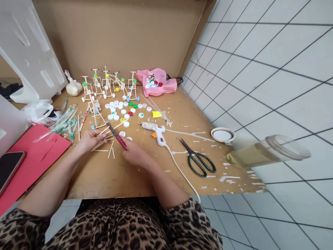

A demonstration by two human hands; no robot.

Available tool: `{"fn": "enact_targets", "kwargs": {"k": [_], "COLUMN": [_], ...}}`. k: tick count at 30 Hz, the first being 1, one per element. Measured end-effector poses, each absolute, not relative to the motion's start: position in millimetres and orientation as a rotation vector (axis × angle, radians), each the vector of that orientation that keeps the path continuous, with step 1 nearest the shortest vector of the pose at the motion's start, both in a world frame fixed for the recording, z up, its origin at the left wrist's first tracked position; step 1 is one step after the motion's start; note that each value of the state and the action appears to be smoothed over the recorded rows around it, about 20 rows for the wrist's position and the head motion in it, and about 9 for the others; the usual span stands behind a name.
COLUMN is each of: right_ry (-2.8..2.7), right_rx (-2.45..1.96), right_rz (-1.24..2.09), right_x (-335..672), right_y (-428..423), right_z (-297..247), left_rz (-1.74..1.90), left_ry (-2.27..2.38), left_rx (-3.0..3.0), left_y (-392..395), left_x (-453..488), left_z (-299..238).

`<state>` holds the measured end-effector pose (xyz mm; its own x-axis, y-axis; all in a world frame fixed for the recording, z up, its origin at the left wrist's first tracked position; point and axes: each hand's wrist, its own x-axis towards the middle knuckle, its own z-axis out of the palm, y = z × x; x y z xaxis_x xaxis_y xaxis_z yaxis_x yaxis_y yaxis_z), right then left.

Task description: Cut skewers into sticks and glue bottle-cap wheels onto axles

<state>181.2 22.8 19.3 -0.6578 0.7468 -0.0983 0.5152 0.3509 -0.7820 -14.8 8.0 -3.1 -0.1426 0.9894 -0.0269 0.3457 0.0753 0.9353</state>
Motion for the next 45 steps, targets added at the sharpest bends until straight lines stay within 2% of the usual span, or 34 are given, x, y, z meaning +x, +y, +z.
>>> {"fn": "enact_targets", "kwargs": {"k": [30,45], "right_ry": [-2.378,-2.313], "right_rx": [-1.114,-1.087], "right_rz": [1.146,1.097], "right_x": [180.9,179.2], "right_y": [24.1,20.4], "right_z": [23.1,8.7], "left_rz": [1.000,1.011], "left_ry": [1.862,1.549], "left_rx": [1.569,1.301], "left_y": [0.4,5.4], "left_x": [-6.8,-12.4], "left_z": [3.9,3.4]}}
